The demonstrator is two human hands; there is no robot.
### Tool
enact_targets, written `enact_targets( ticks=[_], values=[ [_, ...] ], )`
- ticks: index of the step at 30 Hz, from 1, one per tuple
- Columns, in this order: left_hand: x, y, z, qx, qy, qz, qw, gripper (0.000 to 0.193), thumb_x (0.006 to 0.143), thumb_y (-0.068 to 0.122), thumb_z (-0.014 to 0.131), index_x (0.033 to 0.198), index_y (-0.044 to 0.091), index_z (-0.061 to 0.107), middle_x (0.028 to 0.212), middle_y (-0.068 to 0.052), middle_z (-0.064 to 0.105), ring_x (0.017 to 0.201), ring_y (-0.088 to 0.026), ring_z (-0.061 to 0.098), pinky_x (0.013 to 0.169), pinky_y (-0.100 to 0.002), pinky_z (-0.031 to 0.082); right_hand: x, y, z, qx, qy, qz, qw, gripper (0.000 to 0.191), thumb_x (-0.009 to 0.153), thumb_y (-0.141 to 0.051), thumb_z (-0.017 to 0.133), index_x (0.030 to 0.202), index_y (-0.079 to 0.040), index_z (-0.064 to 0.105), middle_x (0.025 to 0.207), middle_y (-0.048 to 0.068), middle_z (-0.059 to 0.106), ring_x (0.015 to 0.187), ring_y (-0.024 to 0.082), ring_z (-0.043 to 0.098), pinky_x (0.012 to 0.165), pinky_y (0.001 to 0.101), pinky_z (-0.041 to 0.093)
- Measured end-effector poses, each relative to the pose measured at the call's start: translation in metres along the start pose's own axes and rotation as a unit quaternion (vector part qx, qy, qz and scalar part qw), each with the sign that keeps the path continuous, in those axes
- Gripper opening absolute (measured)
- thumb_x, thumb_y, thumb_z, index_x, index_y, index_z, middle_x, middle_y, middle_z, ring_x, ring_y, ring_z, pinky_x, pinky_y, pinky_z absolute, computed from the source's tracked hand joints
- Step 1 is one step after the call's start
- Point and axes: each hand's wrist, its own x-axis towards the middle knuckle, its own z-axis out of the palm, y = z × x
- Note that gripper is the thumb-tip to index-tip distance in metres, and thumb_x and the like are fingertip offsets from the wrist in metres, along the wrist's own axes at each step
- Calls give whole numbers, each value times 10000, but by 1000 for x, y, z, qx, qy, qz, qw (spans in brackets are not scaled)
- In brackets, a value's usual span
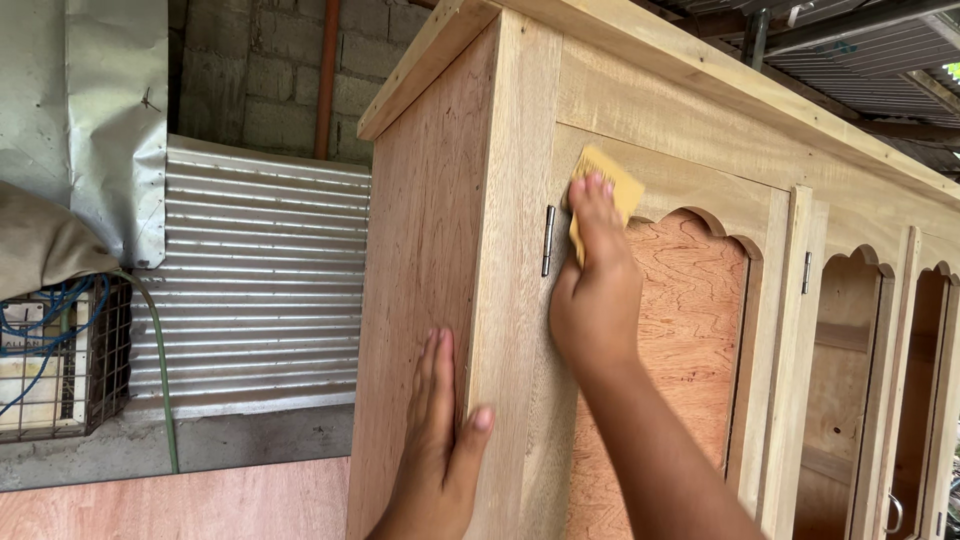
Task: The person sands a wooden cabinet with sandpaper, rubbing the door frames, center stiles, and top edges by hand while steadying the cabinet with the other hand. They work over the arched door panels, the vertical dividers, and the top trim of the unfinished cabinet.
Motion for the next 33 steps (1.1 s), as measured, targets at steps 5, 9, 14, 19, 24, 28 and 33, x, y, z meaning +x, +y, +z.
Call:
enact_targets(
  ticks=[5, 9, 14, 19, 24, 28, 33],
  values=[
    [61, 53, -5, 34, 125, 92, 987, 700, 1056, 354, 386, 1622, 28, 134, 1702, -222, 187, 1565, -367, 200, 1227, -460, 199, 1, 5, 4, -5, 9, 0, 1000, 676, 843, 208, 445, 1480, -4, 522, 1581, 195, 447, 1493, 317, 386, 1257, 420, 243],
    [114, 92, -12, 92, 214, 145, 962, 635, 1056, 291, 441, 1589, 7, 242, 1631, -237, 349, 1497, -383, 374, 1194, -444, 326, -10, -3, 1, 20, 8, -7, 1000, 703, 797, 212, 437, 1462, 8, 534, 1562, 215, 460, 1490, 322, 401, 1257, 417, 278],
    [132, 108, -19, 171, 225, 137, 949, 614, 1047, 290, 440, 1557, -3, 261, 1596, -240, 369, 1410, -392, 450, 1127, -458, 379, 21, 0, -2, 18, 25, -9, 999, 647, 851, 212, 443, 1453, 0, 545, 1566, 211, 476, 1502, 318, 406, 1264, 403, 301],
    [127, 110, -19, 188, 235, 135, 944, 614, 1045, 307, 440, 1550, 1, 271, 1598, -228, 378, 1398, -384, 475, 1117, -452, 402, 2, -9, -1, 23, 27, -16, 999, 697, 803, 227, 429, 1458, 13, 539, 1562, 220, 467, 1495, 336, 404, 1257, 423, 285],
    [126, 113, -20, 192, 213, 113, 951, 623, 1041, 304, 427, 1556, 8, 237, 1597, -220, 356, 1385, -372, 474, 1095, -455, 404, 20, -9, -3, -7, 27, 4, 1000, 679, 839, 224, 400, 1460, -7, 546, 1572, 192, 470, 1495, 312, 409, 1234, 411, 254],
    [123, 113, -21, 183, 215, 125, 951, 627, 1036, 291, 437, 1551, -4, 235, 1590, -232, 358, 1378, -385, 475, 1080, -463, 406, 47, -3, -1, 26, 51, 31, 998, 599, 898, 189, 426, 1444, -16, 564, 1554, 186, 481, 1484, 301, 412, 1254, 386, 285],
    [120, 113, -21, 170, 224, 132, 950, 622, 1028, 282, 463, 1544, -6, 269, 1571, -241, 401, 1351, -407, 504, 1074, -469, 423, 13, -1, -2, 19, 30, -16, 999, 666, 833, 220, 403, 1435, -9, 572, 1548, 201, 497, 1478, 319, 424, 1217, 405, 255]
  ],
)
